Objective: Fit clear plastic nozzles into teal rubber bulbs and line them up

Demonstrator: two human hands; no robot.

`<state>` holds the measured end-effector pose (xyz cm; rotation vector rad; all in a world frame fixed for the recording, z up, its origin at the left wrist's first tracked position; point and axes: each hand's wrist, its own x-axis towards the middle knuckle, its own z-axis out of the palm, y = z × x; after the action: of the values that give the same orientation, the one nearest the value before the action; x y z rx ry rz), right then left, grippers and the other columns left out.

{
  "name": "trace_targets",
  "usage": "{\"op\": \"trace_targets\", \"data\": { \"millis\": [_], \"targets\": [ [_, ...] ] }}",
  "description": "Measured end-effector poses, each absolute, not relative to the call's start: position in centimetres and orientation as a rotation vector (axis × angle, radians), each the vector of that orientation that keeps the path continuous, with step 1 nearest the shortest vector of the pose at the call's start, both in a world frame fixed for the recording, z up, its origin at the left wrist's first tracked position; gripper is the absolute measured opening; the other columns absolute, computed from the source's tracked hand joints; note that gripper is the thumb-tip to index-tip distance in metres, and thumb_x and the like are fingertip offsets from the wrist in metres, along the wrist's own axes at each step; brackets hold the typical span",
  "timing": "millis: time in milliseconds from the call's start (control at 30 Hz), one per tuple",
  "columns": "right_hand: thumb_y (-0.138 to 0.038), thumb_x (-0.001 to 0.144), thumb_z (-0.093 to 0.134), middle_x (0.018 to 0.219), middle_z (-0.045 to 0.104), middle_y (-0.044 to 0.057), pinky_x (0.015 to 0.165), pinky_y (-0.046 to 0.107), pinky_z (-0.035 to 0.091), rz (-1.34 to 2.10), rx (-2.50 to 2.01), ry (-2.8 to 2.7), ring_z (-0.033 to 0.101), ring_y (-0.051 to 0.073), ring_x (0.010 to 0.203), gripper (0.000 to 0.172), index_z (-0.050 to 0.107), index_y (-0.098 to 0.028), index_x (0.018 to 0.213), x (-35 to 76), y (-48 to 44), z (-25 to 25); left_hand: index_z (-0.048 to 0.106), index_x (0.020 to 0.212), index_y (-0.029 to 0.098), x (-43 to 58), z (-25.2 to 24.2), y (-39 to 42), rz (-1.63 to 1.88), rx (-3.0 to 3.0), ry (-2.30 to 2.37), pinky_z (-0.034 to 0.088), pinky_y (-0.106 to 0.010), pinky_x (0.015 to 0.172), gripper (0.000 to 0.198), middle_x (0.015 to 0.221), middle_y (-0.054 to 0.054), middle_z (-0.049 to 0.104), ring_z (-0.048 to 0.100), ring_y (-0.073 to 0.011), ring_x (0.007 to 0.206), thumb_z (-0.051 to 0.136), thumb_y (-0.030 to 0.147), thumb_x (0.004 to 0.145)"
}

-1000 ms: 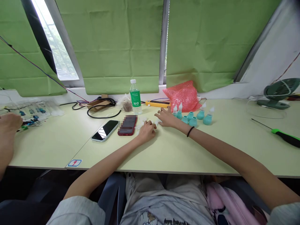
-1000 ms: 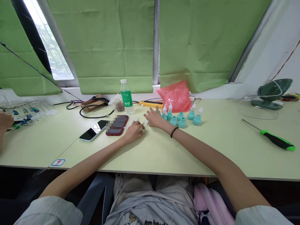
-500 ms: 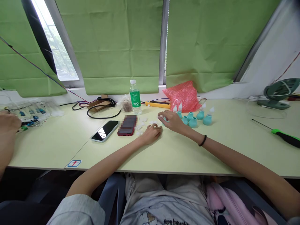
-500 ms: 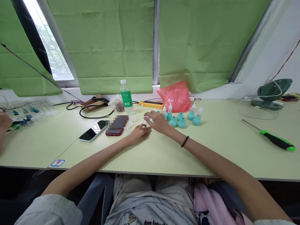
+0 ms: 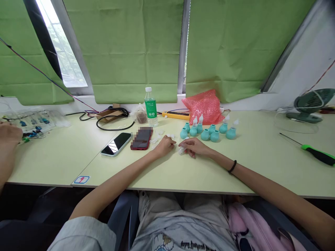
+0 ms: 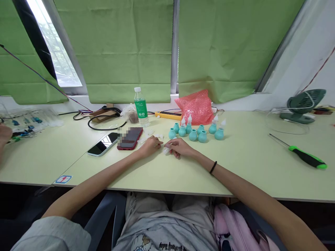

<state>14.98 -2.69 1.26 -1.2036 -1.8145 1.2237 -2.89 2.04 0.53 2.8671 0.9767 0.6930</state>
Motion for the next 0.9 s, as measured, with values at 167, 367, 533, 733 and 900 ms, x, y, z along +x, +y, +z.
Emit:
{"op": "trace_targets", "data": {
  "millis": [167,367,533,733,900],
  "targets": [
    [-0.046,0.066,0.053,0.051,0.05,-0.001,0.031,0.017,0.037,1.257,-1.227,-1.765,0.043,0.004,0.034,0.039,0.06,-0.011,0.081,15.1,-2.7,1.3,0.065,0.078,0.015,-3.0,0.7,1.8,0.837,2.672,0.95,0.039,-0.025,0.068,0.019,0.075,-0.005,0.064,0.051,-0.0153,0.074,0.05,0.014,0.067],
    [-0.042,0.063,0.058,0.058,0.052,0.0,0.037,0.018,0.043,1.413,-1.202,-1.673,0.048,0.005,0.041,0.035,0.059,-0.013,0.083,15.5,-2.4,1.4,0.064,0.085,0.011,-3.1,1.6,0.9,0.91,2.107,0.786,0.042,-0.023,0.063,0.03,0.083,-0.008,0.064,0.055,-0.0147,0.071,0.054,0.032,0.066],
    [-0.041,0.065,0.057,0.06,0.053,0.001,0.038,0.019,0.044,1.456,-1.197,-1.626,0.05,0.006,0.043,0.034,0.058,-0.013,0.084,15.5,-2.3,1.3,0.064,0.085,0.01,-3.0,1.5,0.8,0.8,2.012,0.739,0.039,-0.021,0.058,0.031,0.074,-0.007,0.065,0.053,-0.0119,0.063,0.056,0.032,0.065],
    [-0.036,0.063,0.061,0.067,0.055,0.003,0.042,0.019,0.045,1.497,-1.146,-1.672,0.05,0.006,0.046,0.036,0.058,-0.012,0.09,15.8,-2.2,1.2,0.063,0.088,0.009,-2.9,0.8,1.1,0.773,2.058,0.793,0.031,-0.018,0.046,0.034,0.064,-0.004,0.062,0.042,-0.0061,0.048,0.053,0.034,0.066],
    [-0.036,0.063,0.061,0.067,0.056,0.004,0.042,0.018,0.044,1.463,-1.159,-1.695,0.049,0.005,0.046,0.036,0.058,-0.012,0.09,15.8,-2.2,1.0,0.065,0.084,0.01,-2.8,0.8,0.9,0.817,2.045,0.794,0.033,-0.019,0.049,0.032,0.069,-0.005,0.063,0.045,-0.0077,0.052,0.053,0.033,0.066]
  ]
}}
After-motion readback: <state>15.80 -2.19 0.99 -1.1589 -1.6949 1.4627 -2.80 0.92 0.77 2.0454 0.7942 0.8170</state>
